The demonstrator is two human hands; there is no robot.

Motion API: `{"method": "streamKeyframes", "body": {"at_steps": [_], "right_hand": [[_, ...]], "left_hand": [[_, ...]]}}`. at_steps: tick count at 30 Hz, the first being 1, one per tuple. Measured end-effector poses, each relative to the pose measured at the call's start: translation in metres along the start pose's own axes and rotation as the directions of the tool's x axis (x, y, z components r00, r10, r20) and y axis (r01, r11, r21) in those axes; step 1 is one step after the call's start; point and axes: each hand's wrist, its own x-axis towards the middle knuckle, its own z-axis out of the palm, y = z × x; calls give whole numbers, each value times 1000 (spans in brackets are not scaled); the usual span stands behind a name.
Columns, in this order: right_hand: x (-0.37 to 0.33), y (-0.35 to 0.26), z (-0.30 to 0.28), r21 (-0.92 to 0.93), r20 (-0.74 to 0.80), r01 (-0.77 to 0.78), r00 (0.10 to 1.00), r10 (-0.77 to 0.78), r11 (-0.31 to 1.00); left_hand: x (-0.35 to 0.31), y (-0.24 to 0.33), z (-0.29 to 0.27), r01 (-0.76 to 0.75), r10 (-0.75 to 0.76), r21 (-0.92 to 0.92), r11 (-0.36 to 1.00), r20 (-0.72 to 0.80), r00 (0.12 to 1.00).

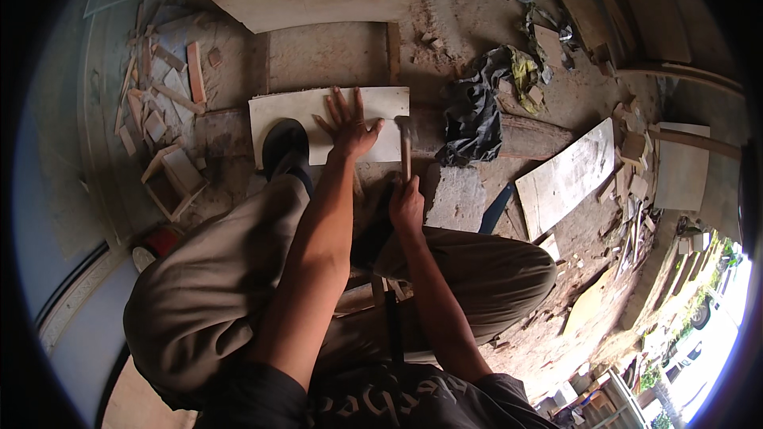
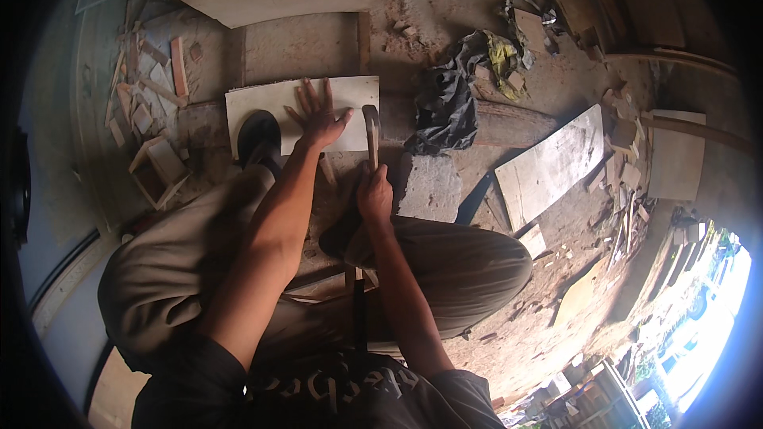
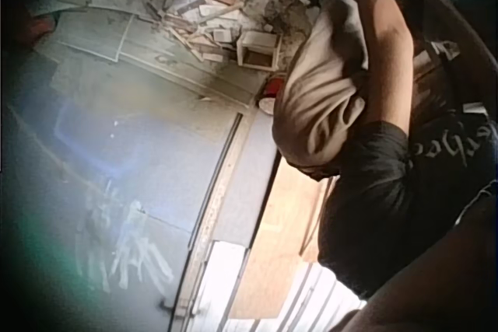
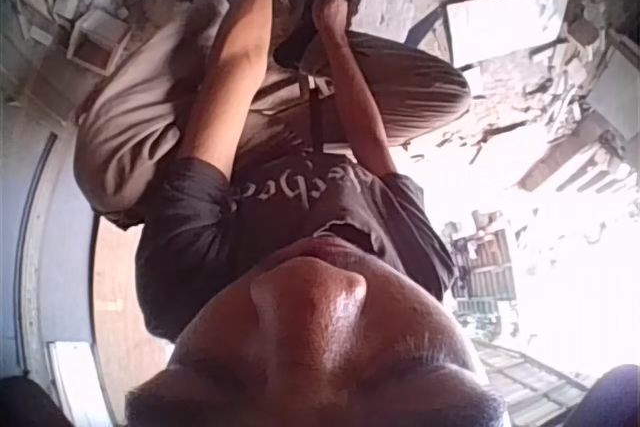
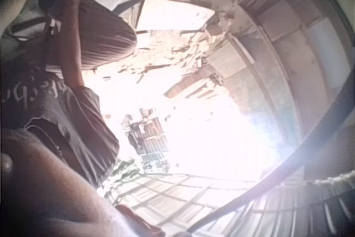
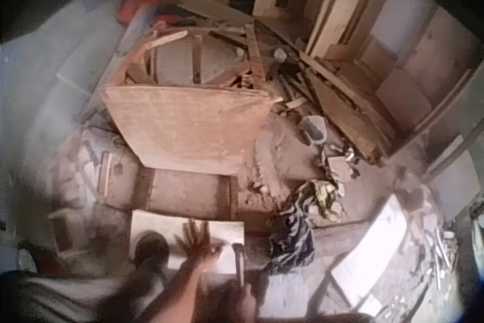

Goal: The person hammers nails into a rectangular wooden board placed on a low wooden frame. They repeatedly position nails and strike them with a hammer, occasionally lifting the board to adjust its position.

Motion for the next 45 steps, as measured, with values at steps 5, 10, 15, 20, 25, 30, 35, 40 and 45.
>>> {"method": "streamKeyframes", "body": {"at_steps": [5,10,15,20,25,30,35,40,45], "right_hand": [[-4,9,-4,-97,-76,92,992,-99,991],[2,-3,-10,135,-143,156,980,-136,978],[14,0,-26,-136,25,23,999,-20,990],[7,31,-10,160,74,-141,989,131,977],[4,37,1,169,81,-238,970,227,956],[9,24,7,-107,65,-237,968,244,966],[4,36,6,113,-61,-77,995,84,991],[4,32,10,-70,12,-22,1000,23,997],[6,21,8,-54,35,-16,999,18,998]], "left_hand": [[1,-6,3,-45,43,-63,997,-42,998],[0,-4,4,-30,27,-70,997,-39,999],[-1,-8,4,-23,18,-60,998,-74,997],[0,2,-8,-15,17,-75,997,31,999],[-4,-1,-6,-32,29,-69,997,-33,999],[-2,-1,-7,-29,27,-85,996,-20,999],[-5,1,-7,-26,23,-94,995,-24,999],[-4,1,-10,0,1,-58,998,24,1000],[-3,-5,1,-54,47,-83,995,-76,996]]}}
